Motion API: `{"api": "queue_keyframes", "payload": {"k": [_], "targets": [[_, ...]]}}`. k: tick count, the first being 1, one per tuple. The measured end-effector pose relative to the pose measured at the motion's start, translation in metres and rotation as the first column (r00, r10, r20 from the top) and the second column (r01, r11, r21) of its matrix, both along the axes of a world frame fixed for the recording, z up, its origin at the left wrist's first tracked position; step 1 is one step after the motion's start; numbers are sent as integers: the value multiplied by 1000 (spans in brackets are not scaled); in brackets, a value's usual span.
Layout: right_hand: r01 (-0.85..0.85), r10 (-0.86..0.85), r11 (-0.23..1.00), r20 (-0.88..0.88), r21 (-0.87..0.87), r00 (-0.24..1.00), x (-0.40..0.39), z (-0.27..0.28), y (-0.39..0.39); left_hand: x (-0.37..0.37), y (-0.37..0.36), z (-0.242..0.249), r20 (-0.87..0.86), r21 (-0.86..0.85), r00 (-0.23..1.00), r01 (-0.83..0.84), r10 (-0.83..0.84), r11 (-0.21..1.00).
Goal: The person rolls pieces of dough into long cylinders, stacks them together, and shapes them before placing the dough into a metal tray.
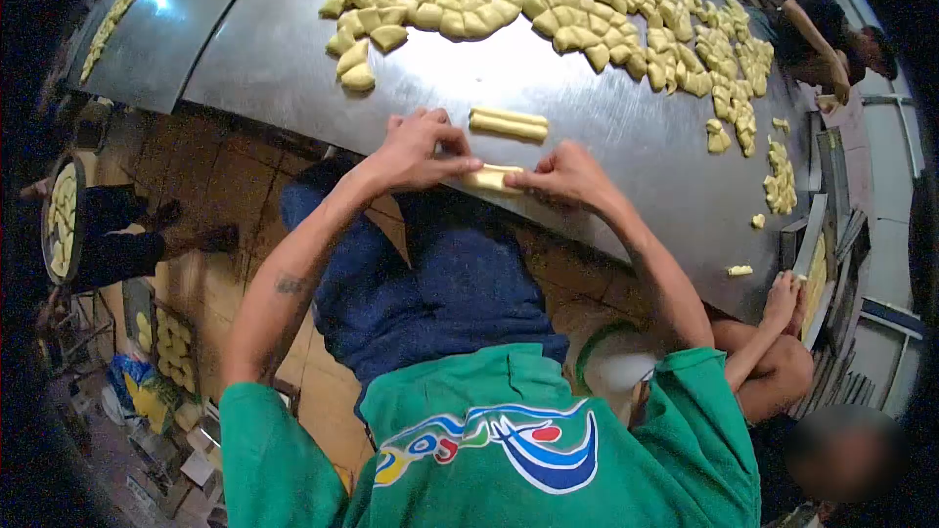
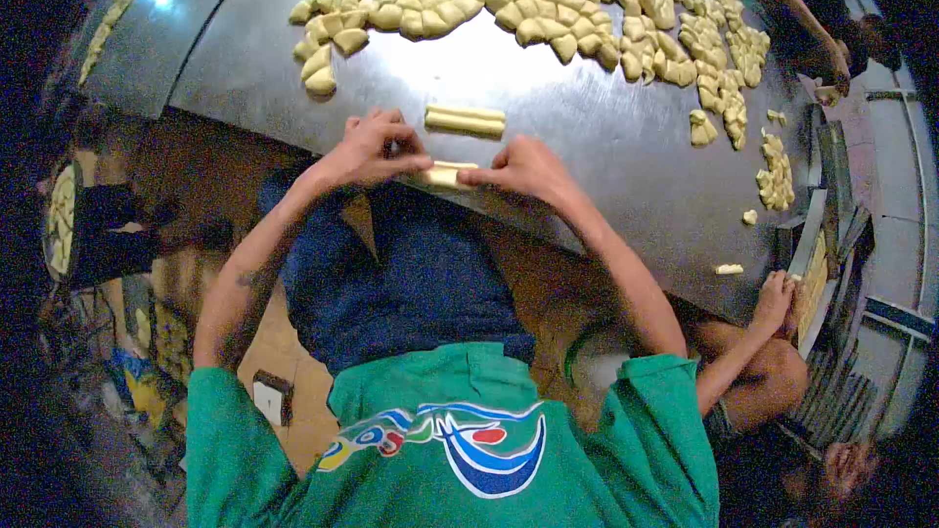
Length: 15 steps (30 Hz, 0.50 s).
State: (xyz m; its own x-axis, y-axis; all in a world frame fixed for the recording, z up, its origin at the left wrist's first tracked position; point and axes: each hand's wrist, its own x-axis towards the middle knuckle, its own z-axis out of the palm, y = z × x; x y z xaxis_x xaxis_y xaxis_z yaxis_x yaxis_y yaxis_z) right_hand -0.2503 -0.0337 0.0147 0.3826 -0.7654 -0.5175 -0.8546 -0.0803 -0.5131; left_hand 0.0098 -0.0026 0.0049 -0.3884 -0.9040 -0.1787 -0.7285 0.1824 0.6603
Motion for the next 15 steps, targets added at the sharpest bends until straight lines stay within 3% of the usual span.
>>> {"api": "queue_keyframes", "payload": {"k": [3, 5, 8, 9, 11, 12, 14, 15], "targets": [[-109, 100, 980, -62, -165, 993, 6, 2, 7, -3, 8, -1, 25, -110, 1000, 10, -7, 994], [-127, 109, 981, -123, -148, 986, 11, 0, 6, -10, 7, -4, 42, -95, 998, -51, 55, 994], [-18, 5, 984, -73, -177, 997, 12, 0, 3, -23, -6, 12, 196, 150, 970, -171, 141, 974], [5, -21, 987, -101, -159, 995, 17, 4, 3, -29, -7, 14, 195, 149, 971, -168, 137, 975], [29, -47, 991, -131, -132, 990, 22, 1, 4, -40, 2, 15, 246, 11, 929, -287, 275, 958], [32, -52, 989, -139, -147, 989, 22, -4, 5, -41, 11, 6, 182, -105, 930, -303, 318, 947], [44, -68, 985, -142, -168, 988, 17, -7, 9, -27, 17, -1, 131, -119, 958, -240, 255, 963], [44, -57, 996, -168, -79, 984, 8, -4, 7, -18, 16, -2, 74, -152, 977, -186, 199, 971]]}}
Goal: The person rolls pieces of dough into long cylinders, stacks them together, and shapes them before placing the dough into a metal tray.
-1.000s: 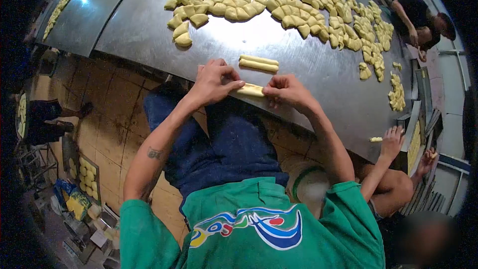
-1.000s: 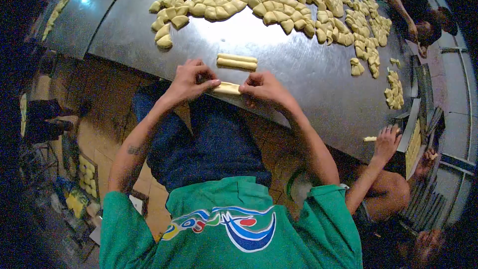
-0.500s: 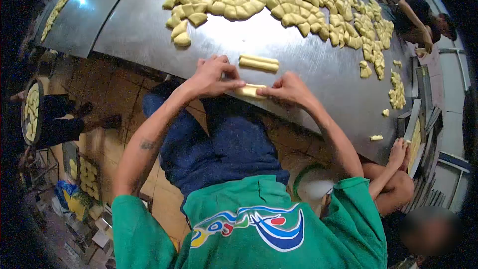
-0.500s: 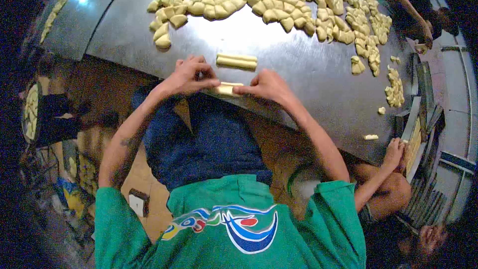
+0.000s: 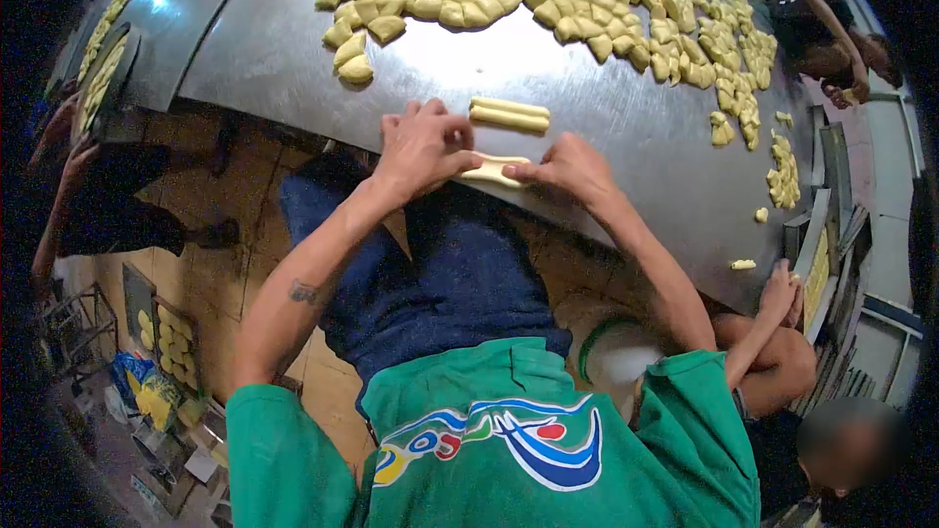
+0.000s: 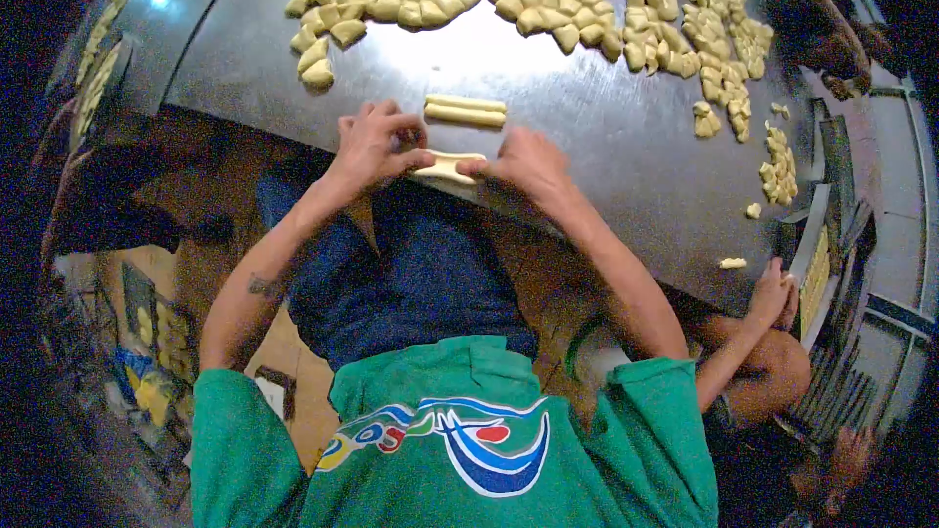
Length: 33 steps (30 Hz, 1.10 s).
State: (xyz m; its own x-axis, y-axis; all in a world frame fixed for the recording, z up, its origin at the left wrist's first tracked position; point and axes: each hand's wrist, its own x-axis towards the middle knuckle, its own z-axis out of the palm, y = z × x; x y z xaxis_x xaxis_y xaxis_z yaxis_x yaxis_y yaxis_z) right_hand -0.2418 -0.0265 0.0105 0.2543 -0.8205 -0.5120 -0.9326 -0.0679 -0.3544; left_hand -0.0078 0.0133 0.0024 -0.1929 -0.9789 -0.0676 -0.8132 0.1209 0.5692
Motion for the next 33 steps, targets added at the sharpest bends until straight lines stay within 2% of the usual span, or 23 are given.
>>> {"api": "queue_keyframes", "payload": {"k": [1, 4, 6, 8, 10, 12, 13, 14, 16, 17, 18, 20, 21, 22, 24, 25, 26, 28, 29, 30, 31, 32, 33], "targets": [[-6, 7, 997, -21, 82, 1000, -6, 4, -5, 7, 1, -1, -36, 4, 999, -2, 2, 1000], [-37, 34, 997, 43, 66, 998, -9, 2, -8, 5, -2, 2, -30, 12, 998, -51, 51, 999], [-15, 16, 999, -21, 31, 1000, -4, -8, -9, -5, -2, 3, 33, -2, 998, -56, 56, 998], [82, -74, 992, 81, -100, 994, 1, -5, -12, -12, -7, 3, 51, -43, 991, -119, 121, 992], [74, -70, 994, 56, -81, 996, 7, 5, -11, -10, -8, -5, 0, -137, 991, -133, 134, 982], [-71, 66, 962, -28, -263, 997, 14, 0, -8, -6, -15, -4, -60, -44, 991, -121, 118, 992], [-173, 117, 949, -216, -264, 969, 23, 9, -4, -6, -16, -4, -20, -53, 993, -118, 117, 992], [-173, 116, 949, -217, -265, 969, 22, 10, -6, -6, -17, -5, -21, -54, 993, -118, 117, 992], [-87, 80, 963, -37, -253, 996, 20, 8, -11, -1, -17, -5, -51, 8, 995, -89, 90, 996], [-104, 166, 938, 164, -331, 972, 6, -12, -15, 3, -18, -2, -98, 74, 992, -70, 77, 995], [-109, 172, 935, 162, -339, 972, -2, -7, -14, 5, -18, -3, -99, 66, 992, -75, 81, 995], [-352, 397, 873, 73, -337, 915, -13, 4, -3, 7, -13, -9, -61, -105, 997, 38, -44, 994], [-318, 424, 827, 142, -463, 895, -11, 3, 1, 6, -15, -3, -53, -74, 998, 41, -45, 996], [-325, 432, 823, 140, -466, 891, -8, 2, -3, 4, -18, 2, -53, -78, 998, 33, -37, 996], [-230, 222, 939, -60, -256, 973, 2, -2, -11, -2, -27, 11, 52, 176, 999, -6, -3, 984], [-93, 88, 992, -57, -85, 994, 9, 6, -16, -6, -30, 14, 109, 208, 994, -40, 18, 977], [-57, 73, 982, 85, -180, 994, 8, -2, -17, -11, -31, 16, 108, 225, 994, -30, 6, 974], [-35, 36, 997, 17, -65, 999, 12, -1, -24, -21, -35, 18, 275, 210, 961, -86, 26, 974], [-26, 27, 998, 15, -57, 1000, 12, -1, -20, -24, -28, 19, 295, 148, 955, -63, 17, 987], [-62, 60, 997, -28, -53, 998, 11, 0, -15, -23, -19, 17, 293, 153, 956, -58, 10, 987], [-99, 95, 994, -69, -51, 993, 10, 3, -11, -16, -10, 13, 218, 77, 976, -44, 26, 996], [-92, 89, 994, -67, -52, 994, 5, 2, -7, -7, -4, 9, 143, -2, 989, -34, 34, 999], [-49, 50, 998, -28, 25, 998, -4, -2, -7, 1, -4, -2, 104, -58, 994, 43, -37, 997]]}}
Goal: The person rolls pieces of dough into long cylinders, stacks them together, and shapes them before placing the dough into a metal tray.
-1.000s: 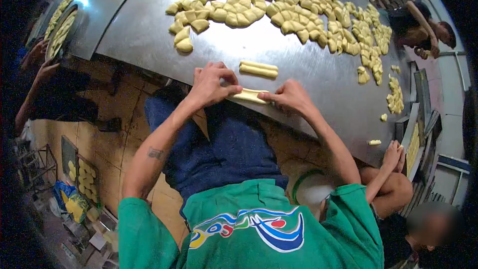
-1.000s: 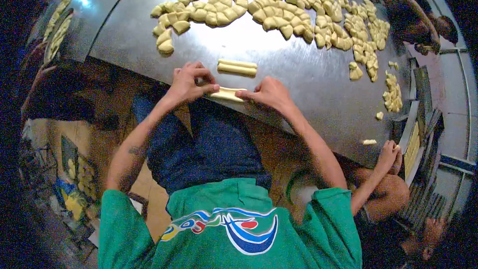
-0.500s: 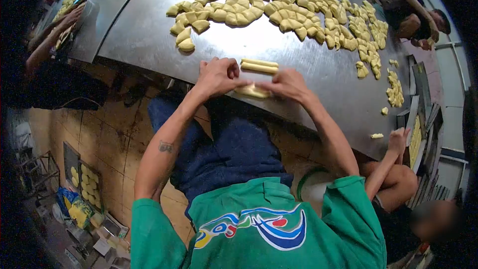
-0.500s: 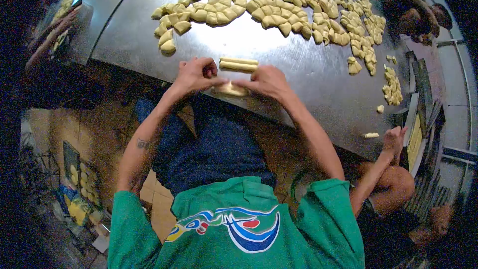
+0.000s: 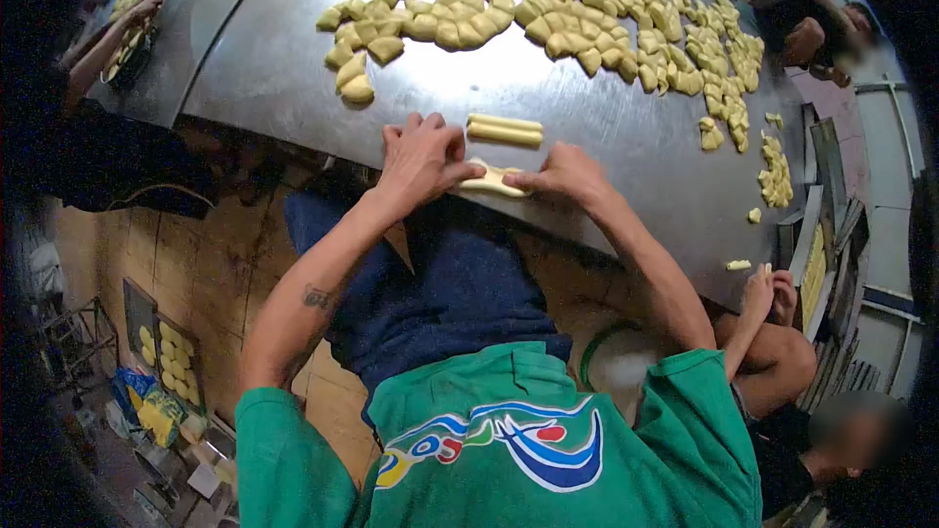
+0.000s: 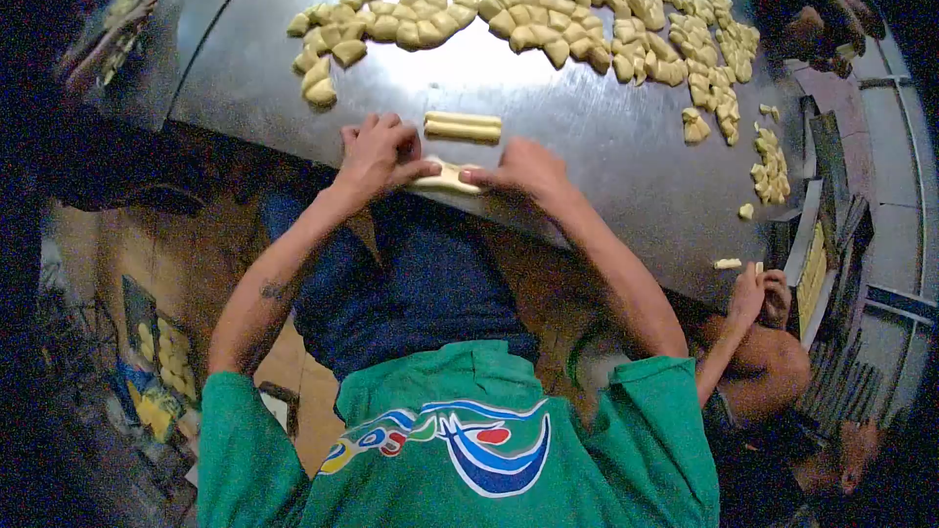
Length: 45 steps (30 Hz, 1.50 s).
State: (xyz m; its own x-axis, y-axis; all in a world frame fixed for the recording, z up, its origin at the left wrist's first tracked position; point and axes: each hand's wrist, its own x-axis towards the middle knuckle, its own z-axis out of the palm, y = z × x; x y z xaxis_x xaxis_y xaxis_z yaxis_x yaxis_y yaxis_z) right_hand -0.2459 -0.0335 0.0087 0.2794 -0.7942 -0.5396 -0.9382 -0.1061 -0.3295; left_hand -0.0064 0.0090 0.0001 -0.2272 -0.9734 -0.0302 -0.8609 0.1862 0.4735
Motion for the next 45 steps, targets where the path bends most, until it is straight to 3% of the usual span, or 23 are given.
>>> {"api": "queue_keyframes", "payload": {"k": [1, 3, 5, 6, 7, 9, 11, 13, 15, 17, 18, 20, 23, 25, 26, 31, 33, 35, 37, 39, 45], "targets": [[36, -39, 997, 35, 69, 999, -3, 4, -4, 4, -4, -1, 6, -26, 1000, -3, 3, 1000], [-59, 59, 997, 3, 44, 998, -5, 8, -8, 9, -8, -2, -116, 48, 993, 24, -19, 999], [-201, 202, 977, 9, -68, 979, -6, 6, -8, 7, -9, -4, -99, 11, 995, 14, -13, 1000], [-227, 215, 967, -107, -118, 971, 4, 18, -6, 4, -9, 5, -42, 61, 999, 13, -11, 998], [-233, 222, 966, -103, -108, 970, 8, 21, -7, 0, -10, 12, 20, 112, 1000, 14, -16, 994], [-78, 88, 984, 57, -159, 994, 13, 19, -12, -7, -17, 16, 43, 177, 999, -24, 17, 984], [-51, 51, 992, -3, -118, 999, 16, 10, -16, -16, -24, 19, 124, 170, 989, -102, 81, 980], [-128, 111, 982, -122, -136, 986, 23, 21, -13, -25, -16, 17, 181, 149, 981, -99, 71, 984], [-178, 151, 967, -154, -182, 976, 21, 25, 0, -23, -5, 1, 121, -74, 987, -95, 103, 993], [-42, 53, 985, 64, -170, 997, 2, 16, 1, -6, -7, -1, 54, -78, 996, -64, 69, 995], [-34, 33, 998, -18, -55, 999, -4, 7, -7, 1, -11, -2, 25, -54, 1000, 2, -1, 999], [-111, 110, 993, -17, -48, 994, -13, 8, -14, 9, -19, -8, -64, 2, 995, 75, -75, 997], [-213, 212, 977, -48, -24, 976, -5, 11, -16, 3, -26, 8, 20, 42, 991, 129, -130, 991], [-228, 233, 941, -8, -249, 972, 4, 18, -17, -1, -29, 6, 44, 47, 992, 113, -115, 993], [-214, 219, 938, -13, -273, 976, 9, 21, -17, -3, -29, 5, 63, 20, 994, 92, -93, 996], [-198, 170, 928, -113, -316, 979, 15, 20, -1, -17, -15, -1, 145, -168, 989, 20, 5, 986], [-76, 62, 976, -74, -204, 995, 7, 14, 6, -11, -8, -1, 135, -112, 991, -3, 18, 994], [-64, 50, 978, -76, -196, 996, -3, 8, 2, 0, -13, -3, 45, -87, 997, 73, -69, 994], [-64, 70, 991, 47, -117, 996, -7, 11, -3, 8, -19, 1, -17, -102, 996, 82, -84, 991], [-146, 150, 977, 16, -156, 989, -10, 10, -3, 13, -20, -3, -30, -58, 987, 159, -161, 986], [-120, 109, 951, -55, -283, 993, 2, 5, -16, 13, -29, -12, -35, -138, 987, 149, -155, 979]]}}
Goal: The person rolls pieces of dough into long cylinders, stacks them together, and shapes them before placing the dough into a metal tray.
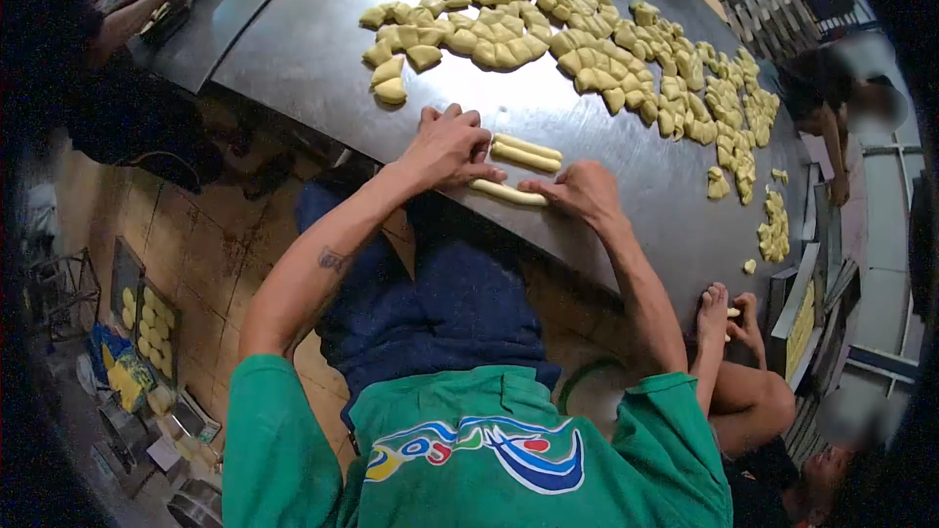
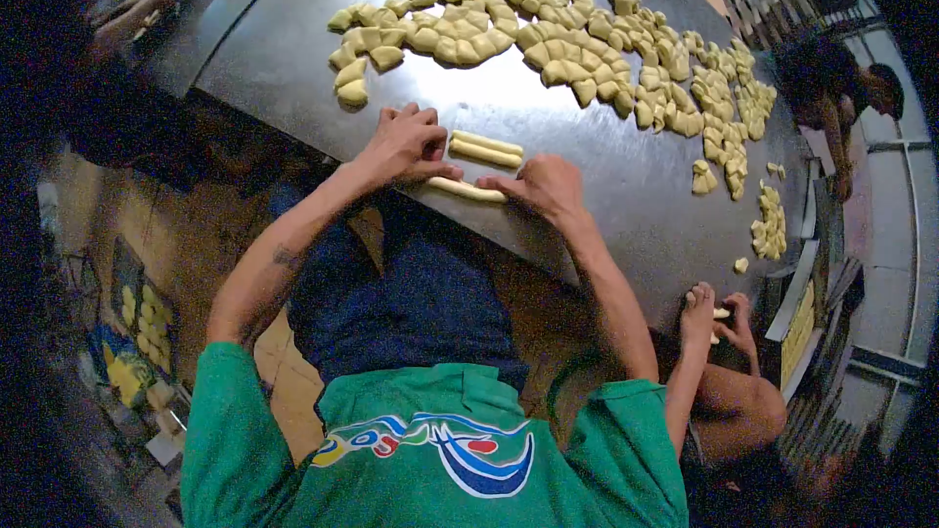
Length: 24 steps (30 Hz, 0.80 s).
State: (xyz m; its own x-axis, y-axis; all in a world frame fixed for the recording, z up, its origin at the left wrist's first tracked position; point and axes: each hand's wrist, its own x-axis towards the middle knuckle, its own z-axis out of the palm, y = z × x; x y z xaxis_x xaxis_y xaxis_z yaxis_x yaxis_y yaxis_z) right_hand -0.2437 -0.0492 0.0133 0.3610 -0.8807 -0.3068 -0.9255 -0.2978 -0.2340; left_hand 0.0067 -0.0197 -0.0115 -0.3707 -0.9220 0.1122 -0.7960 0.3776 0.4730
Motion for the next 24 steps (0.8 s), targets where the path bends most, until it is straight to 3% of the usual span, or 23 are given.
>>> {"api": "queue_keyframes", "payload": {"k": [1, 4, 5, 8, 10, 12, 17, 20, 22, 24], "targets": [[9, -10, 997, 11, 71, 1000, 2, 4, -1, 2, -2, 2, 7, 21, 1000, 8, -8, 1000], [-96, 96, 995, -31, 5, 995, 10, 17, 1, 4, -2, 11, 8, 91, 1000, 16, -17, 996], [-95, 96, 994, 28, -45, 995, 15, 19, 5, 3, -2, 11, 6, 99, 1000, 13, -14, 995], [-56, 55, 998, -62, -1, 997, 13, 11, -3, 0, -1, 9, 29, 40, 999, 19, -20, 999], [-47, 47, 998, 1, -51, 999, 6, 10, -6, 0, 1, 8, 7, 27, 1000, -25, 25, 999], [12, -14, 990, 16, 143, 1000, -1, 10, -7, 2, 1, 5, -5, -8, 1000, -22, 22, 1000], [101, -102, 994, 35, 35, 994, -4, -1, -2, 1, 1, -1, -72, 6, 996, -59, 59, 998], [239, -253, 961, 100, 138, 962, -11, -6, 8, -3, 8, 5, -93, 30, 987, -132, 135, 991], [203, -195, 976, 102, -74, 975, -4, 0, 22, -8, 11, -1, -100, -80, 984, -157, 149, 984], [170, -159, 978, 96, -121, 983, -5, -6, 22, -10, 8, -6, -82, -114, 984, -164, 155, 980]]}}
